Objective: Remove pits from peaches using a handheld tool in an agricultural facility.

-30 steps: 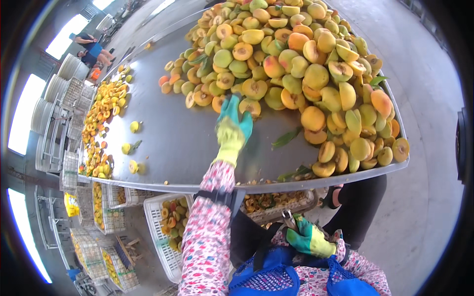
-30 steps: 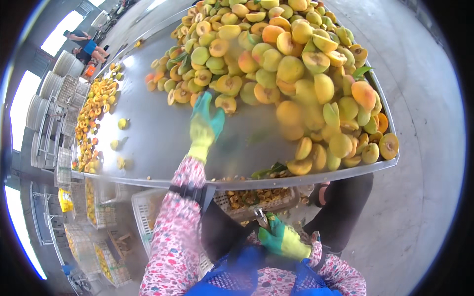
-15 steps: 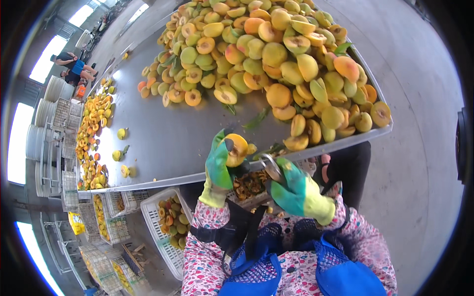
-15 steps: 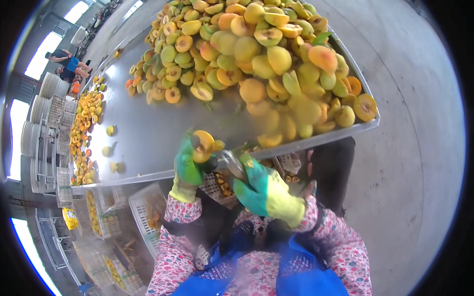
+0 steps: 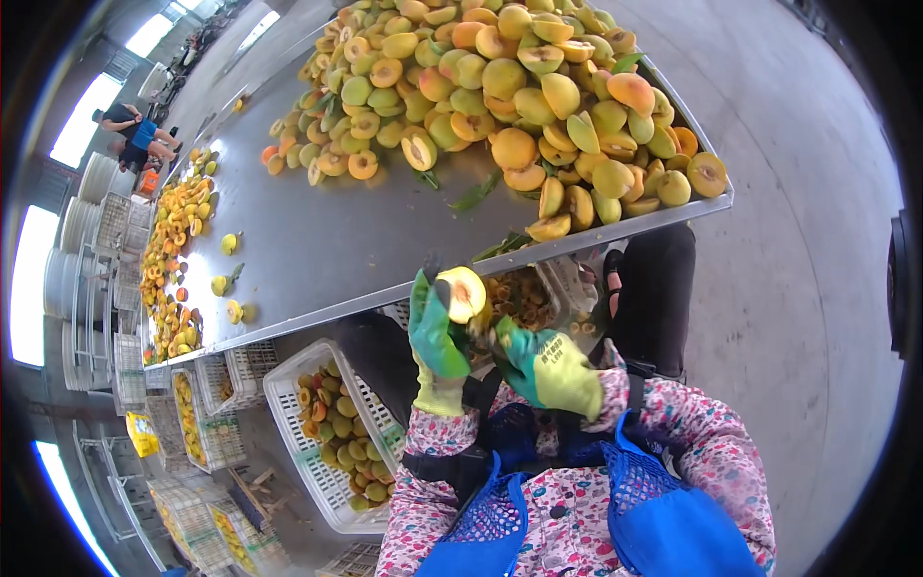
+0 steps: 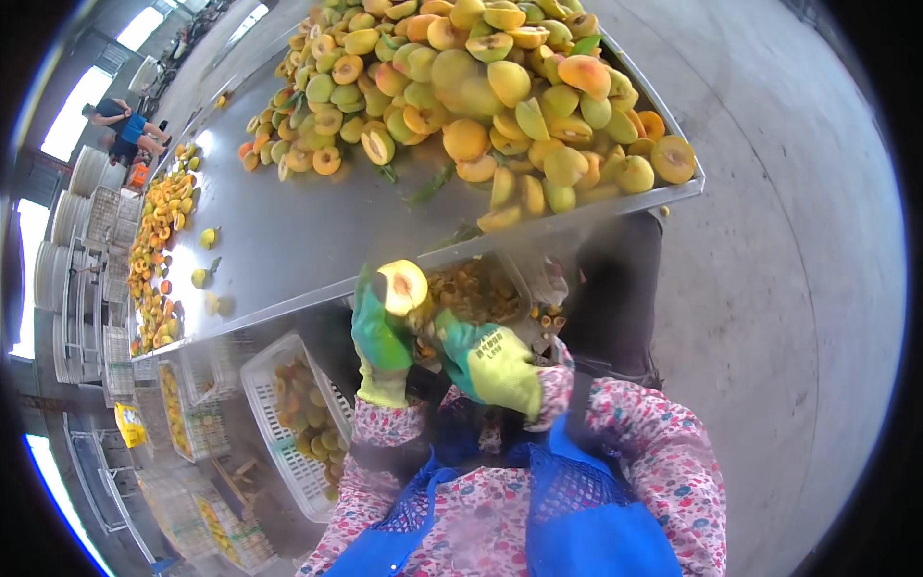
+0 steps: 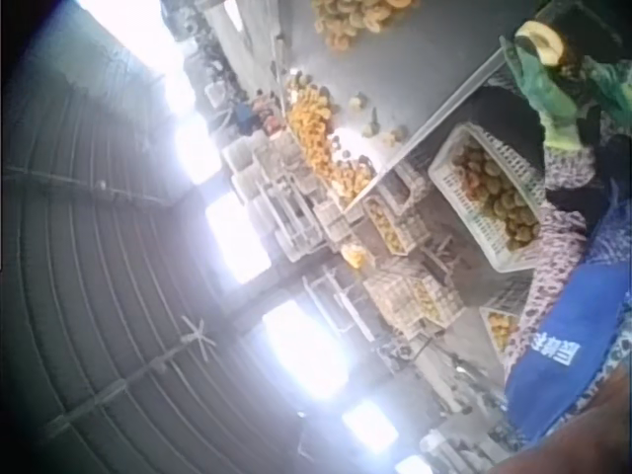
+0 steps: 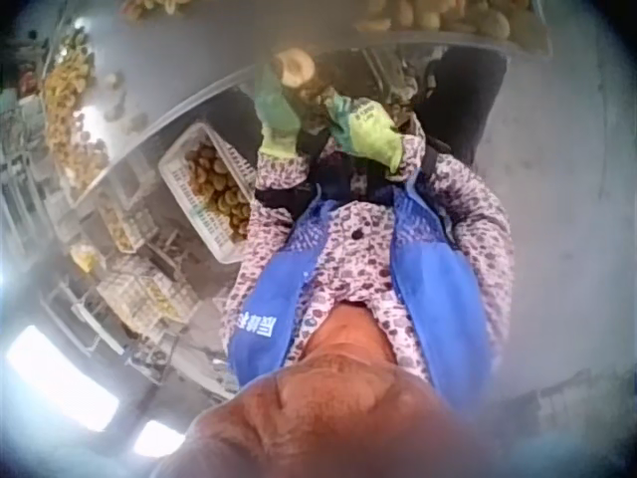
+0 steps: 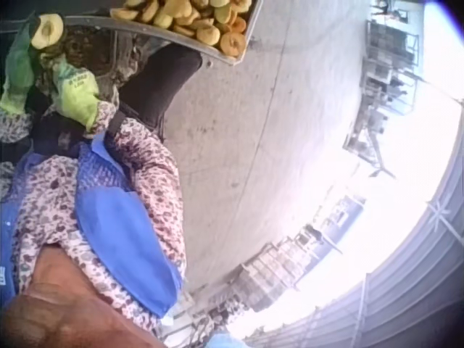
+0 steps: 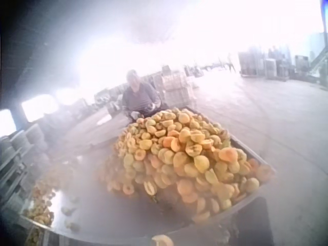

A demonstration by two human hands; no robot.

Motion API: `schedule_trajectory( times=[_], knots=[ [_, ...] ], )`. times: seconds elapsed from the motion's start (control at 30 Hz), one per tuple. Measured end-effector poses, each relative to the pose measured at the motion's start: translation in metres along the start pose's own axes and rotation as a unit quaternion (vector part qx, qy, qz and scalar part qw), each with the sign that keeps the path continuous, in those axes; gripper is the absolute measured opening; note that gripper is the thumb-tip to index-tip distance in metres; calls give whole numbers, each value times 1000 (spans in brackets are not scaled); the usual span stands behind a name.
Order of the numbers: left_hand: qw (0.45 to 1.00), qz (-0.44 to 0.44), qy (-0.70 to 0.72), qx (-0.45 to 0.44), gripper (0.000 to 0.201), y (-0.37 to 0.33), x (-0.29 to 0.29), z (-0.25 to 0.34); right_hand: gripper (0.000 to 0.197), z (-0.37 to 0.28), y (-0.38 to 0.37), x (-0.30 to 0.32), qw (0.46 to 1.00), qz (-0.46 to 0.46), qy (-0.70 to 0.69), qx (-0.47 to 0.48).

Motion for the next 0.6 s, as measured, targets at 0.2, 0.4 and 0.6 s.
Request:
schedule_trajectory(
  times=[0.2,0.4,0.6],
  knots=[
    [985,-91,146,-5,46,4,7,-5,37,1,-7,24,998,17,43,-52],
    [946,-16,-285,-156,37,22,-14,3,23,-1,-19,10,989,-37,122,-77],
    [835,9,-444,-324,38,15,4,-18,33,-10,-19,15,980,-100,147,-92]
  ],
)
Point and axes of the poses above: each hand's wrist, its own y-axis away from the middle knuckle, its own x-axis out of the back of the hand, z = x × y, the point moved 3 cm from there along -y, towards the middle knuckle, and after that the axes turned 5 degrees about y, right-handed, at the moved point
